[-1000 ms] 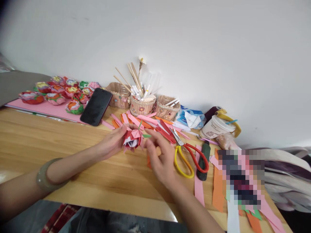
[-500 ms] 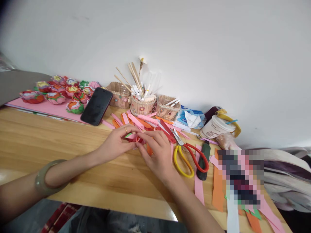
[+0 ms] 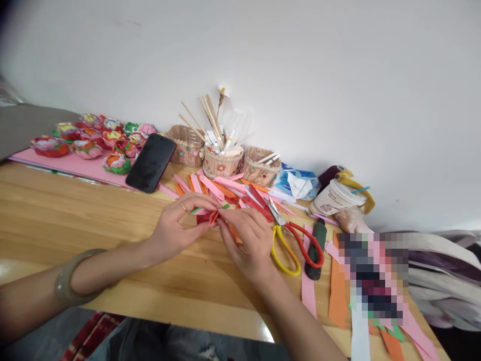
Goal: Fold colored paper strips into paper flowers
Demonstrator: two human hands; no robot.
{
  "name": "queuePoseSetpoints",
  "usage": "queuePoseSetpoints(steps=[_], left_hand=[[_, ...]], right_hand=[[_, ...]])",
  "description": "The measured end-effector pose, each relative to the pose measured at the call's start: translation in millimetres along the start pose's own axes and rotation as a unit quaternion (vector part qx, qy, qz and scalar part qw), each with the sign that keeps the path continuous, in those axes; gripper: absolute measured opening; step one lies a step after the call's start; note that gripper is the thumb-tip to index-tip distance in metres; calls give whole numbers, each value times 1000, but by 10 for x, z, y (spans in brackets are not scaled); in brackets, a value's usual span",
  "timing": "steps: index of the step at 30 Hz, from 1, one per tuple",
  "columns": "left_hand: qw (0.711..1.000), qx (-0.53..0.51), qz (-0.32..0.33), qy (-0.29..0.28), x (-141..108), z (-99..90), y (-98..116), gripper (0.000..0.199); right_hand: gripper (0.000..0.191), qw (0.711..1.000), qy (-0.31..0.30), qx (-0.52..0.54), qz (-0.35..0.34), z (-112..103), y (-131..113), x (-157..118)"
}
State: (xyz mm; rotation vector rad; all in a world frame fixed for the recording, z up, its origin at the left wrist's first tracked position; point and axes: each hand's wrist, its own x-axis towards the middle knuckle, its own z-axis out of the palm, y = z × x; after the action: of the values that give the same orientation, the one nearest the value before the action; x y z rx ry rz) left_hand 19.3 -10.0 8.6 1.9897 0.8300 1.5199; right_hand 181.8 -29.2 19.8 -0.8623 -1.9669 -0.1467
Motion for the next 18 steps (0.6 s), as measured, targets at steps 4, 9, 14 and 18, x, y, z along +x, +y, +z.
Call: queuePoseSetpoints(steps=[4,9,14,18], left_hand=[[1000,-14,6,-1,-18,13,-11,12],[999,-9,38,14,-9,17,-13,12],[998,15,53,31,9,3,7,12],[998,12,46,28,6,3,-4,14]], right_hand=[[26,999,-4,34,-6,8,-3,9],[28,999,-16,50,-12,8,-6,14],[25,998,-31,63,-2,4,7,-7],[26,997,-36,71,6,1,4,-13]])
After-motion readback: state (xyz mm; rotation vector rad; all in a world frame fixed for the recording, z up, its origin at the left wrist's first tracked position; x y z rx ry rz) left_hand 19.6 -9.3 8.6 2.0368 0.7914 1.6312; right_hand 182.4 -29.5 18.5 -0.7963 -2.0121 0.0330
